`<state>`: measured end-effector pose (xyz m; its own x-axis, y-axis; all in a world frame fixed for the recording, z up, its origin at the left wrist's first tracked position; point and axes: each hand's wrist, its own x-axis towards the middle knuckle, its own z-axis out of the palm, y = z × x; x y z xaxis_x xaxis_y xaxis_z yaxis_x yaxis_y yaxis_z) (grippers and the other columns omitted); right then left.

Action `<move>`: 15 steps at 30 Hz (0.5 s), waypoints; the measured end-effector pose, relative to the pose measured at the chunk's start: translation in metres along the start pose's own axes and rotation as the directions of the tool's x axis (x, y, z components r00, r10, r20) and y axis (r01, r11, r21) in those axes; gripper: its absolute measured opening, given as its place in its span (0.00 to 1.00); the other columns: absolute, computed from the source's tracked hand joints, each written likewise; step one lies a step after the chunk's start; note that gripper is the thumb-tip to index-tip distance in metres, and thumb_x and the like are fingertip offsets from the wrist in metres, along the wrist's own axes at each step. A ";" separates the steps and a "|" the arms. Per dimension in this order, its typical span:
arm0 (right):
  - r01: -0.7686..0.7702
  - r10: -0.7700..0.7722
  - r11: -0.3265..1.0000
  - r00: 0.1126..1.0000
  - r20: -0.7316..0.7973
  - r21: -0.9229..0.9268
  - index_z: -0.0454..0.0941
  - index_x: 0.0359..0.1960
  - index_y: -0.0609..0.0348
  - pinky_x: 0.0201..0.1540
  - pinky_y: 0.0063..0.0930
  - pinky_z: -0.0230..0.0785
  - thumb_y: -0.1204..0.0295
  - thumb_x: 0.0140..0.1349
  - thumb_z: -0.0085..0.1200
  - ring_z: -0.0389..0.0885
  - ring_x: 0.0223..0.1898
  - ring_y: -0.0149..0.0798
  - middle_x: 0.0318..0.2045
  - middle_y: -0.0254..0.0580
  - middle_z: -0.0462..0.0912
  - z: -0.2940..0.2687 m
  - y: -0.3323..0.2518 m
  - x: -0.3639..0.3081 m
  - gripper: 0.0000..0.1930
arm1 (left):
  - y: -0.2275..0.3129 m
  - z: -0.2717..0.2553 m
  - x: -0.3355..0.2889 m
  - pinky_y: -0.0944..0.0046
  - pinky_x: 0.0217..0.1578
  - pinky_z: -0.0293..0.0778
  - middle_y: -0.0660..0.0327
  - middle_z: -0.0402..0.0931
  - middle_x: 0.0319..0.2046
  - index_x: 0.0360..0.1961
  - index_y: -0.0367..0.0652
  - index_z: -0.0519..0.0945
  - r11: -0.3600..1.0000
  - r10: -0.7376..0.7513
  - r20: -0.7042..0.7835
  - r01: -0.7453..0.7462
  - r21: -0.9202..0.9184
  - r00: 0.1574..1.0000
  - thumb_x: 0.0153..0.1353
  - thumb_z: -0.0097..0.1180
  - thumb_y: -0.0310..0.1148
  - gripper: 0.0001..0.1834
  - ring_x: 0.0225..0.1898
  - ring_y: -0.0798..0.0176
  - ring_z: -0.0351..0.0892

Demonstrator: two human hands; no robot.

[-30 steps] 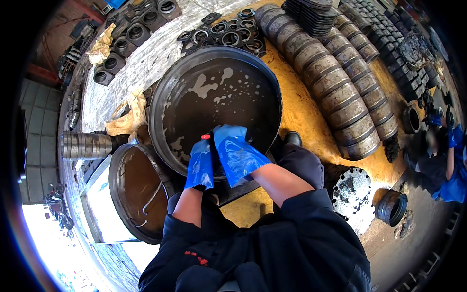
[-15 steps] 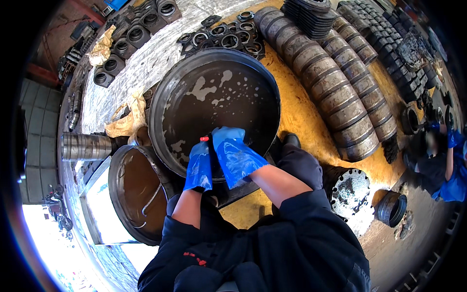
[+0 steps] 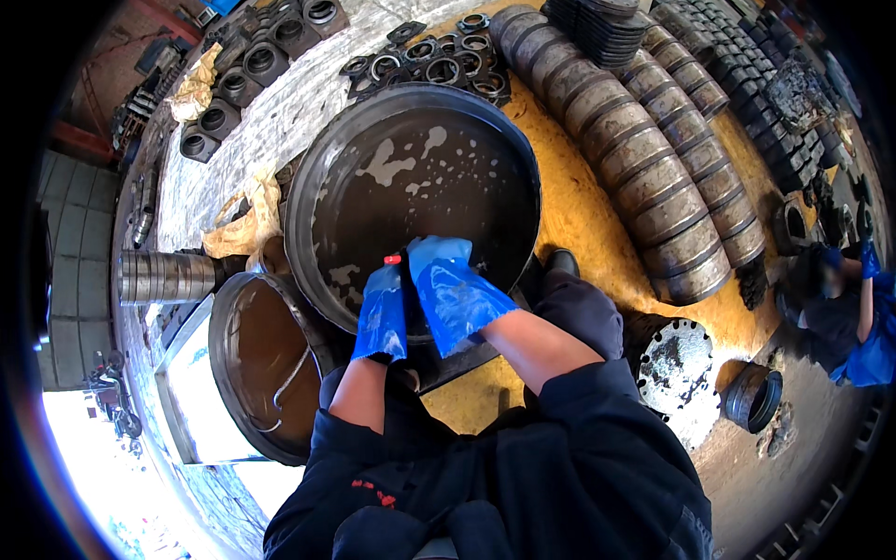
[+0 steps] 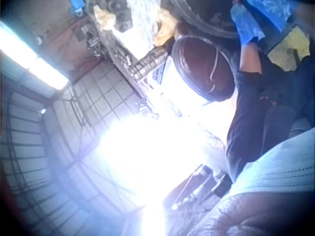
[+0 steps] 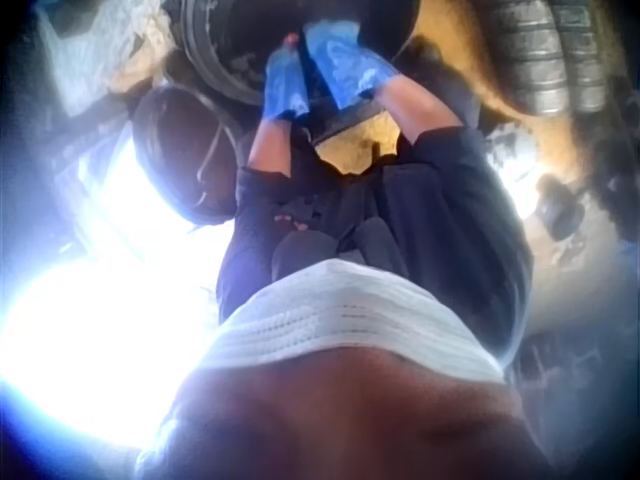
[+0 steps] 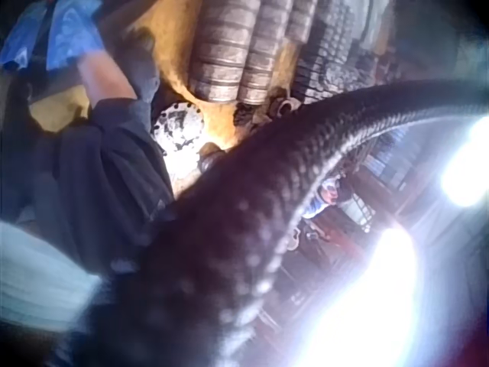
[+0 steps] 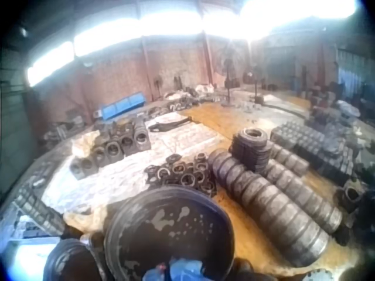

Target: The person cleans metal components by dipping them into a bin of liquid and scrubbing them with a brush.

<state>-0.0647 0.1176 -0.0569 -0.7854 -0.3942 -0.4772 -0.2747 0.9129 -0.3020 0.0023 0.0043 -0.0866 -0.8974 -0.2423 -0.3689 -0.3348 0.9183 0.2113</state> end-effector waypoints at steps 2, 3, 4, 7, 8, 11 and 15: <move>0.031 -0.024 0.998 0.992 -0.127 0.054 0.80 0.49 0.42 0.46 0.51 0.74 0.63 0.64 0.48 0.82 0.52 0.44 0.48 0.40 0.83 0.022 0.015 0.015 0.14 | 0.003 -0.004 -0.001 0.48 0.42 0.76 0.44 0.81 0.38 0.53 0.46 0.77 0.996 0.033 -0.076 -0.040 -0.084 0.997 0.61 0.54 0.40 0.20 0.43 0.40 0.81; 0.069 -0.040 0.992 0.965 -0.260 0.104 0.82 0.46 0.42 0.45 0.50 0.74 0.62 0.63 0.50 0.83 0.49 0.45 0.44 0.41 0.85 0.033 0.024 0.024 0.13 | 0.010 -0.011 0.003 0.48 0.42 0.76 0.44 0.81 0.38 0.53 0.46 0.77 0.983 0.036 -0.108 -0.054 -0.176 0.994 0.62 0.54 0.40 0.20 0.43 0.40 0.81; -0.033 0.045 0.997 0.984 -0.173 0.070 0.84 0.41 0.43 0.41 0.47 0.76 0.60 0.59 0.53 0.85 0.43 0.47 0.37 0.44 0.86 0.018 0.003 0.020 0.12 | 0.004 -0.031 -0.008 0.50 0.43 0.75 0.44 0.82 0.38 0.53 0.44 0.77 0.952 -0.026 -0.073 0.002 -0.307 0.997 0.60 0.57 0.42 0.22 0.44 0.41 0.81; -0.041 0.092 0.946 0.985 -0.146 0.322 0.83 0.46 0.46 0.47 0.43 0.76 0.55 0.58 0.57 0.84 0.44 0.53 0.41 0.46 0.85 -0.004 0.026 0.013 0.18 | 0.014 -0.047 -0.019 0.57 0.48 0.73 0.45 0.82 0.42 0.54 0.41 0.77 0.896 -0.066 -0.071 0.028 -0.444 0.995 0.58 0.60 0.45 0.26 0.46 0.46 0.82; -0.092 0.137 0.939 0.984 -0.114 0.332 0.83 0.47 0.47 0.50 0.42 0.75 0.54 0.58 0.57 0.83 0.45 0.53 0.42 0.47 0.85 -0.013 0.031 0.010 0.19 | 0.005 -0.041 -0.017 0.57 0.48 0.73 0.45 0.82 0.42 0.54 0.41 0.77 0.897 -0.087 -0.046 0.058 -0.439 0.995 0.58 0.60 0.45 0.26 0.46 0.46 0.82; -0.136 0.212 0.906 0.965 -0.152 0.402 0.82 0.49 0.49 0.52 0.40 0.74 0.54 0.58 0.58 0.82 0.47 0.53 0.45 0.50 0.84 -0.006 0.062 0.017 0.20 | -0.008 -0.039 -0.008 0.60 0.50 0.72 0.48 0.81 0.47 0.54 0.37 0.77 0.914 -0.105 -0.003 0.096 -0.394 0.994 0.58 0.59 0.41 0.25 0.50 0.51 0.81; -0.134 0.199 0.760 0.979 -0.031 0.636 0.82 0.49 0.52 0.50 0.36 0.74 0.54 0.57 0.60 0.84 0.44 0.46 0.42 0.48 0.85 0.002 0.072 0.031 0.22 | -0.035 -0.022 -0.001 0.61 0.49 0.72 0.48 0.81 0.46 0.54 0.36 0.77 0.884 -0.044 -0.004 0.037 -0.466 0.999 0.58 0.60 0.39 0.25 0.49 0.54 0.81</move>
<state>-0.1082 0.1710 -0.0952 -0.8415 -0.2008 -0.5016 0.2492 0.6795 -0.6901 0.0084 -0.0347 -0.0743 -0.8829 -0.2841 -0.3739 -0.4633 0.6570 0.5948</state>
